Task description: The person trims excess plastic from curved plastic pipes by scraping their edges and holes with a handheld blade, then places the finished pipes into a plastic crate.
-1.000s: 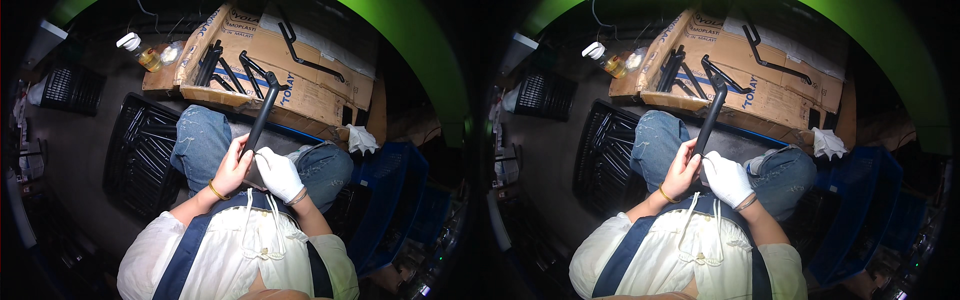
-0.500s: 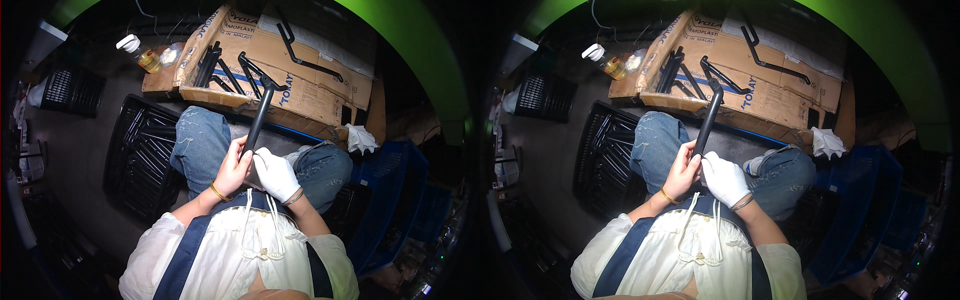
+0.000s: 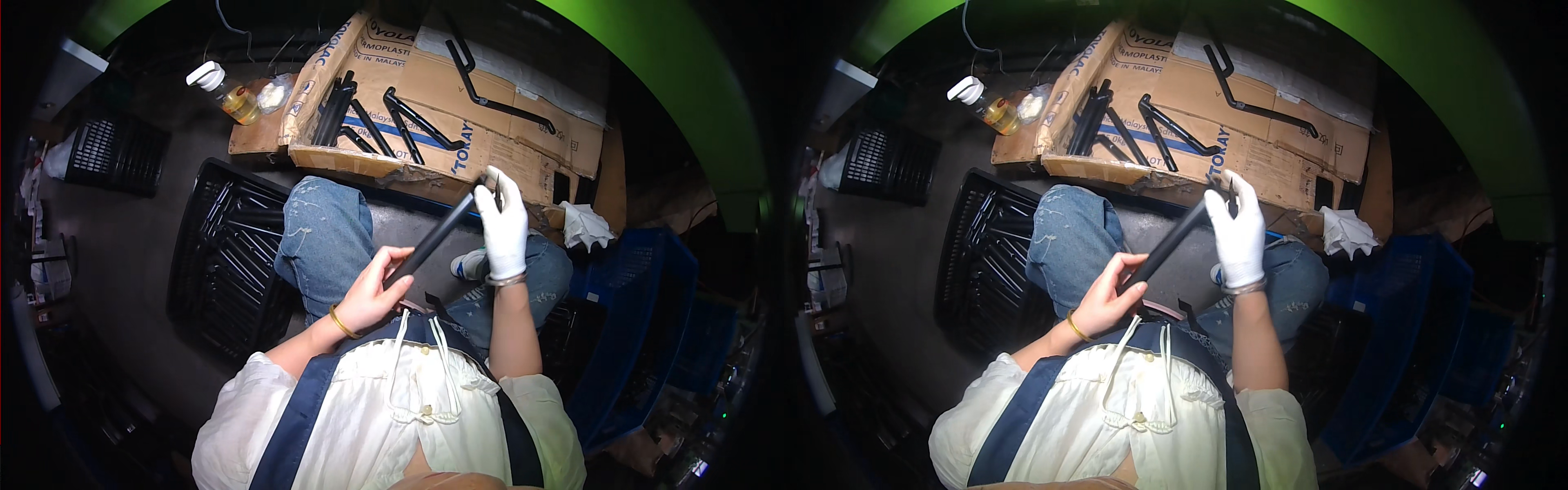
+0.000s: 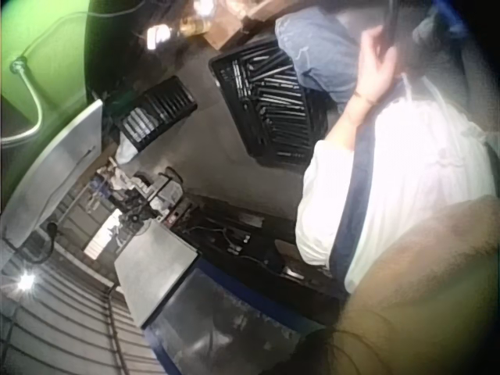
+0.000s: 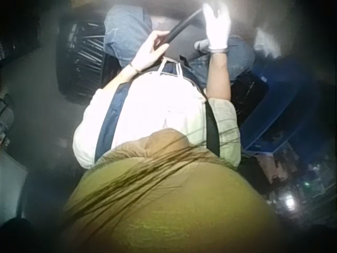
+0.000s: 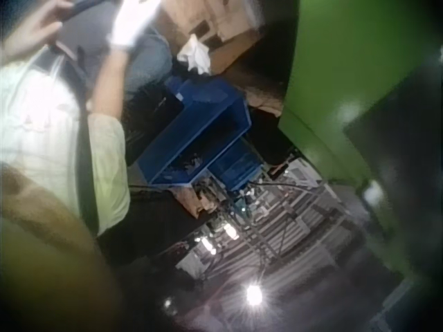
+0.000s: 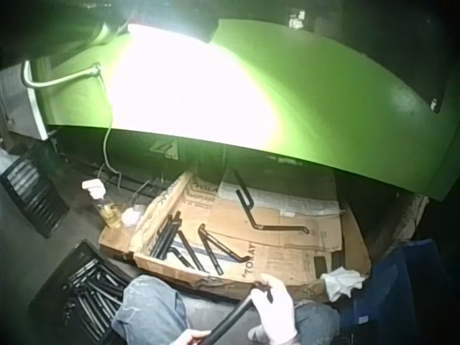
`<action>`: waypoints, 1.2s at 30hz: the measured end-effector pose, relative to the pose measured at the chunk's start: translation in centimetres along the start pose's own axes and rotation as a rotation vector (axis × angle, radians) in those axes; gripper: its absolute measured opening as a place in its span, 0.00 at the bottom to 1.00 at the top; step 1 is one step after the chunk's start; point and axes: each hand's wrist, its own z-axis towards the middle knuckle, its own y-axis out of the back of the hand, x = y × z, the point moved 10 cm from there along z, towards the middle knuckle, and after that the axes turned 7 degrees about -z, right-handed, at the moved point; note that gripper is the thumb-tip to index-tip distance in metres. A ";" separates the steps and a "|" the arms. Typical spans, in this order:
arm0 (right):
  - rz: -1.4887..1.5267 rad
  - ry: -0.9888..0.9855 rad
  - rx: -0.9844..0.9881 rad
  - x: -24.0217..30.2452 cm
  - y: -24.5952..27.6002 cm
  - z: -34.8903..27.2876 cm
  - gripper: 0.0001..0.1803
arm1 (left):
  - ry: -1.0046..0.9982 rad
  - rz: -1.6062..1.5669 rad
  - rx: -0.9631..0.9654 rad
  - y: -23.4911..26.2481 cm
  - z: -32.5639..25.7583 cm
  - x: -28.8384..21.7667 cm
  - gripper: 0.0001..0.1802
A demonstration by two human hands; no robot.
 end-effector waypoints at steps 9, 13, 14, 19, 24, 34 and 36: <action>0.165 -0.108 0.649 1.6 -9.4 -7.5 0.11 | 0.128 -0.249 0.033 1.6 2.7 0.9 0.23; -0.076 -0.321 0.537 -0.4 -6.2 -7.8 0.09 | 0.227 -0.164 0.064 1.6 2.7 1.1 0.21; -0.076 -0.327 0.536 -0.2 -5.7 -8.0 0.09 | 0.221 -0.167 0.071 1.6 2.7 0.9 0.20; -0.295 0.124 0.490 5.4 -4.2 -7.6 0.08 | 0.269 -0.177 0.059 0.9 3.0 0.5 0.17; -0.354 0.144 0.490 6.6 -3.8 -7.5 0.07 | 0.358 -0.396 0.137 -0.5 2.6 0.7 0.19; -0.427 0.233 0.538 7.1 -4.3 -8.1 0.08 | 0.366 -0.343 0.191 -1.3 2.2 0.9 0.18; -0.445 0.263 0.532 7.2 -4.3 -8.2 0.08 | 0.372 -0.325 0.166 -1.1 2.2 0.9 0.18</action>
